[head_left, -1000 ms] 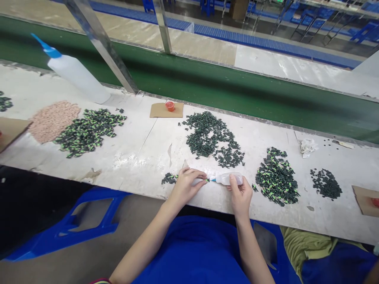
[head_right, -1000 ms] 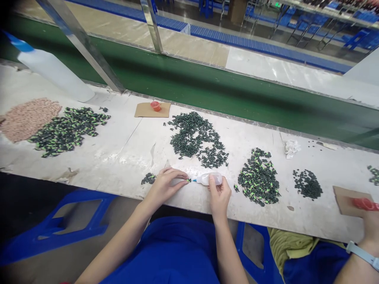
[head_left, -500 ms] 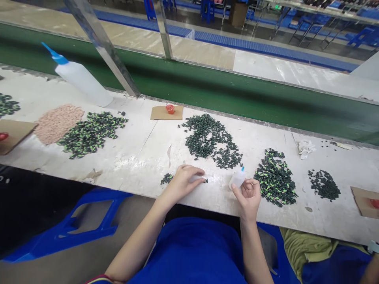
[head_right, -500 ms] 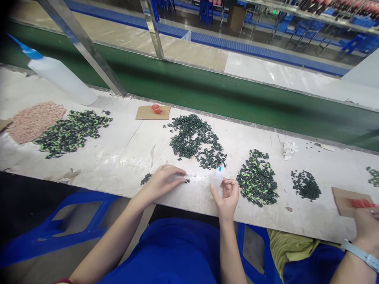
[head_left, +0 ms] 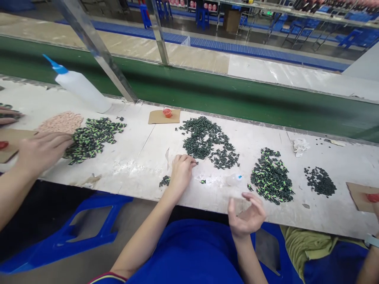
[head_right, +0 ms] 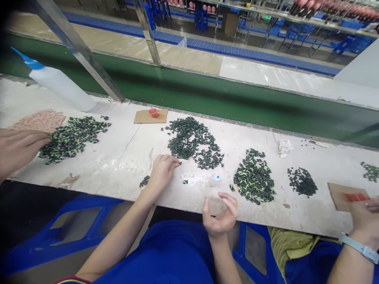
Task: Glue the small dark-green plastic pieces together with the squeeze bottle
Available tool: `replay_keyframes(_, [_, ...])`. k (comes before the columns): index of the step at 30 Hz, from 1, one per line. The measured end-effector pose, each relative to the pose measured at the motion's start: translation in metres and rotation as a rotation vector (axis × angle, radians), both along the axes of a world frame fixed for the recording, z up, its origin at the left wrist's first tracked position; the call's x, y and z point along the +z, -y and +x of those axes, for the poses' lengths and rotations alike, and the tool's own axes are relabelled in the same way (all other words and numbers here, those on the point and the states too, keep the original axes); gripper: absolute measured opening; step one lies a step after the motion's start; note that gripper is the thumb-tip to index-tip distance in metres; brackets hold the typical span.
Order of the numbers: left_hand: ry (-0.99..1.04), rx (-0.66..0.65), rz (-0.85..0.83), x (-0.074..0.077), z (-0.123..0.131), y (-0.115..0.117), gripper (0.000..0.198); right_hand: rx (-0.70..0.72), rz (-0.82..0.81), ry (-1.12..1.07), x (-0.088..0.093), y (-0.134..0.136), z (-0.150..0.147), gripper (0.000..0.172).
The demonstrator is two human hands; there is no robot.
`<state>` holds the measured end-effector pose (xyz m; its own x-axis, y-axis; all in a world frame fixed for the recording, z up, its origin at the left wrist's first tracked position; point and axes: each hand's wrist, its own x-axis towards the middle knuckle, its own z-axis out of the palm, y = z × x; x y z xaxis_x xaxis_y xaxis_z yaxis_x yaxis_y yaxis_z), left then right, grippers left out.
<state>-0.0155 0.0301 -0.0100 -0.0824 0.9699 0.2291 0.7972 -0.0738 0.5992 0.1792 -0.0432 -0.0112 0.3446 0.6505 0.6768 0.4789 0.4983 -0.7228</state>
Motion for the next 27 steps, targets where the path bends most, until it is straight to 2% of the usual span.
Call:
replay_keyframes(1, [0.002,-0.032,0.004,0.003,0.003,0.005,0.015,0.049,-0.033,0.015,0.000,0.005,-0.005,0.044])
replay_keyframes(3, [0.015,-0.121,0.024,0.010,0.011,0.018,0.015,0.181,-0.233,-0.008,0.001,0.009,-0.018,0.035])
replay_keyframes(6, [0.056,-0.290,0.059,0.018,0.019,0.037,0.016,0.310,-0.525,-0.209,0.004,0.003,-0.034,0.034])
replay_keyframes(8, [0.073,-0.339,0.077,0.020,0.021,0.047,0.019,0.346,-0.617,-0.335,0.007,-0.004,-0.040,0.026])
replay_keyframes(11, [0.087,-0.346,0.068,0.016,0.019,0.052,0.018,0.388,-0.672,-0.411,0.008,-0.013,-0.041,0.017])
replay_keyframes(19, [0.046,-0.194,0.025,-0.012,0.015,0.048,0.013,0.406,-0.781,-0.420,0.000,-0.021,-0.034,0.016])
replay_keyframes(24, [0.184,-0.220,0.010,-0.007,0.016,0.046,0.013,0.388,-0.756,-0.325,0.004,-0.022,-0.036,0.015])
replay_keyframes(27, [0.252,-0.236,-0.006,0.001,0.015,0.048,0.014,0.439,-0.757,-0.338,0.007,-0.022,-0.037,0.017])
